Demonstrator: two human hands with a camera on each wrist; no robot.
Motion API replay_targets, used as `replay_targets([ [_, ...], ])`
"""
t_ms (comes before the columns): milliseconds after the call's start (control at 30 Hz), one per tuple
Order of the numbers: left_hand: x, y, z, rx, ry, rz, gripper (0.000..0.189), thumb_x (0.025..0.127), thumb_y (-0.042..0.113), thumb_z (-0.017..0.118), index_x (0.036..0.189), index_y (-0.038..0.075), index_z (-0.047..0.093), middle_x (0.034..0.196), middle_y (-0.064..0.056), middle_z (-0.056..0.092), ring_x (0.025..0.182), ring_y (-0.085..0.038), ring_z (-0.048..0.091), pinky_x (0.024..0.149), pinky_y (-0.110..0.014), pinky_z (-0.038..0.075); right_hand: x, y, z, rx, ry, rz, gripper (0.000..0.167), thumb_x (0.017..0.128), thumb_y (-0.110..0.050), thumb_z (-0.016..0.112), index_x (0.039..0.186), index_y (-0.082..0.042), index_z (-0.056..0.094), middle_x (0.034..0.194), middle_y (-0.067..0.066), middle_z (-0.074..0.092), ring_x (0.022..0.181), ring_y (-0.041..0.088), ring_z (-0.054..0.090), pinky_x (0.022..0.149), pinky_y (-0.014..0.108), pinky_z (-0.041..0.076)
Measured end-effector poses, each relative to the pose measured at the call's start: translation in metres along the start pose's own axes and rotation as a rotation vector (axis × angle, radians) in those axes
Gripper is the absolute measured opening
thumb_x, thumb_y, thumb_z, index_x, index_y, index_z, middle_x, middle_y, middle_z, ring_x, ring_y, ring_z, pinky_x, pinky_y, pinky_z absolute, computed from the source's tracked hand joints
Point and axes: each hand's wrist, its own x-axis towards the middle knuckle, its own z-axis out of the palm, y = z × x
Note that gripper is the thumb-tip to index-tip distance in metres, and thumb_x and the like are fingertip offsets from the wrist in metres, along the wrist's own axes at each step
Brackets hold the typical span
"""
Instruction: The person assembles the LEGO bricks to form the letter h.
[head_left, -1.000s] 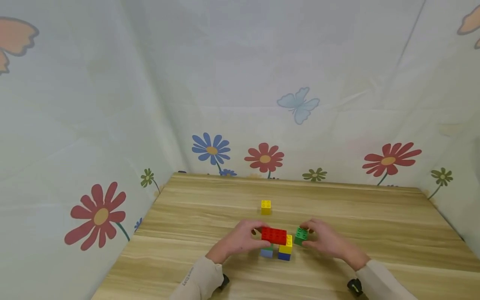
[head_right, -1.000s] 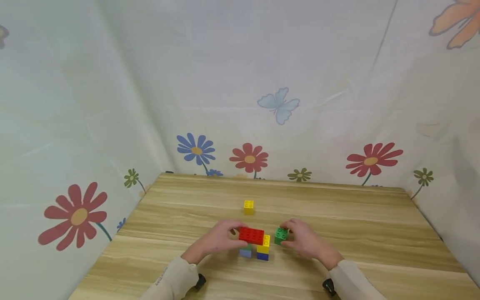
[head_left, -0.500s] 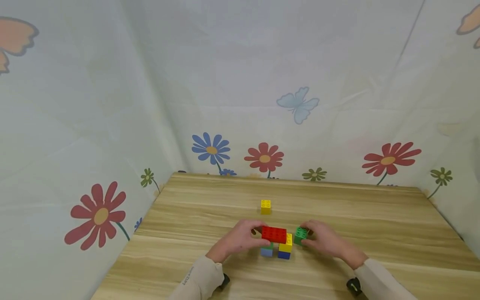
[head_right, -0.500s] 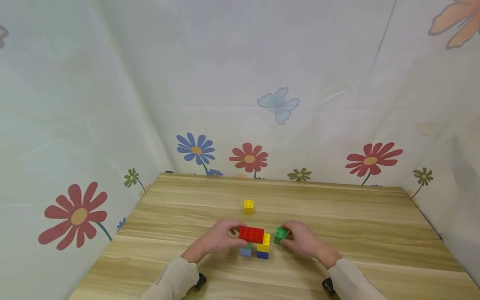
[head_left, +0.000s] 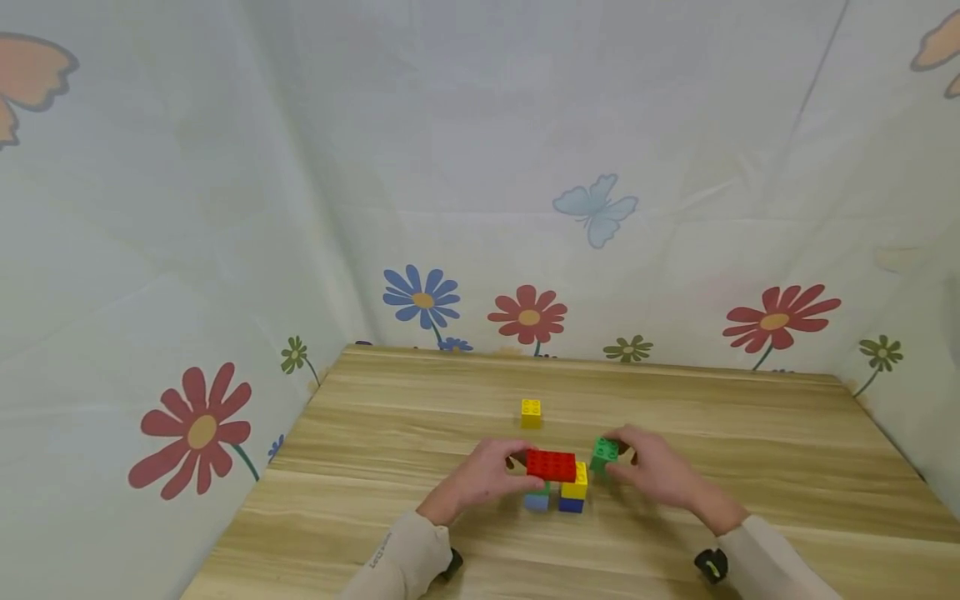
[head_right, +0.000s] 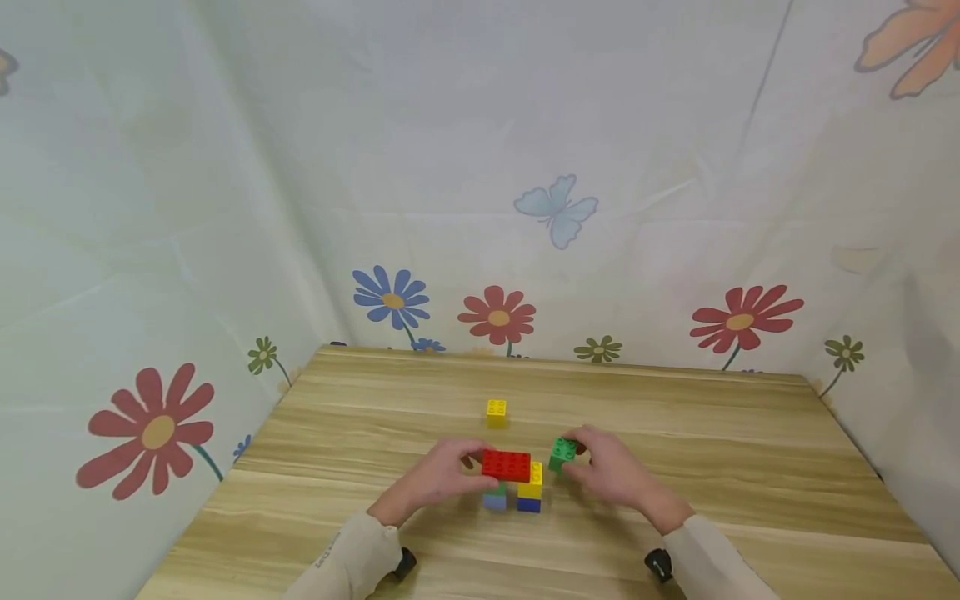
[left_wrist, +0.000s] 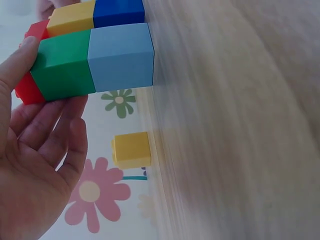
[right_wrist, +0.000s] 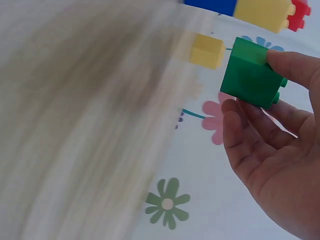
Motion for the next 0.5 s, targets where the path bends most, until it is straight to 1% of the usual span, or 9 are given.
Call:
replay_targets([
  [100, 0.001, 0.002, 0.001, -0.002, 0.009, -0.006, 0.029, 0.082, 0.042, 0.072, 0.103, 0.023, 0.066, 0.093, 0.017, 0.062, 0.088, -0.008, 0.056, 0.074, -0.024, 0.046, -0.001, -0.005, -0.006, 0.002, 0.021, -0.010, 0.032, 0.087, -0.017, 0.070, 0.114, -0.004, 0.061, 0.097, -0.004, 0.059, 0.090, 0.021, 0.057, 0.069, 0.027, 0.048],
  [267, 0.002, 0.002, 0.004, -0.018, 0.023, -0.005, 0.027, 0.082, 0.040, 0.072, 0.102, 0.023, 0.067, 0.092, 0.017, 0.062, 0.087, -0.006, 0.056, 0.074, -0.024, 0.046, -0.002, -0.015, -0.015, 0.007, 0.050, -0.052, 0.034, 0.086, -0.017, 0.070, 0.115, -0.001, 0.060, 0.099, -0.001, 0.060, 0.087, 0.018, 0.058, 0.073, 0.031, 0.052],
  [367, 0.003, 0.001, 0.004, -0.025, 0.024, -0.003, 0.027, 0.082, 0.041, 0.072, 0.102, 0.023, 0.067, 0.092, 0.018, 0.062, 0.086, -0.005, 0.056, 0.073, -0.024, 0.046, -0.004, -0.020, -0.021, 0.017, 0.057, -0.073, 0.034, 0.087, -0.018, 0.069, 0.115, -0.001, 0.059, 0.100, 0.000, 0.060, 0.086, 0.016, 0.059, 0.074, 0.034, 0.052],
  [500, 0.002, 0.000, 0.004, -0.038, 0.018, -0.003, 0.028, 0.082, 0.042, 0.072, 0.102, 0.023, 0.067, 0.091, 0.018, 0.062, 0.086, -0.006, 0.057, 0.071, -0.024, 0.047, -0.006, -0.028, -0.027, 0.028, 0.051, -0.072, 0.035, 0.088, -0.019, 0.069, 0.116, -0.001, 0.059, 0.101, 0.000, 0.060, 0.085, 0.014, 0.060, 0.075, 0.035, 0.053],
])
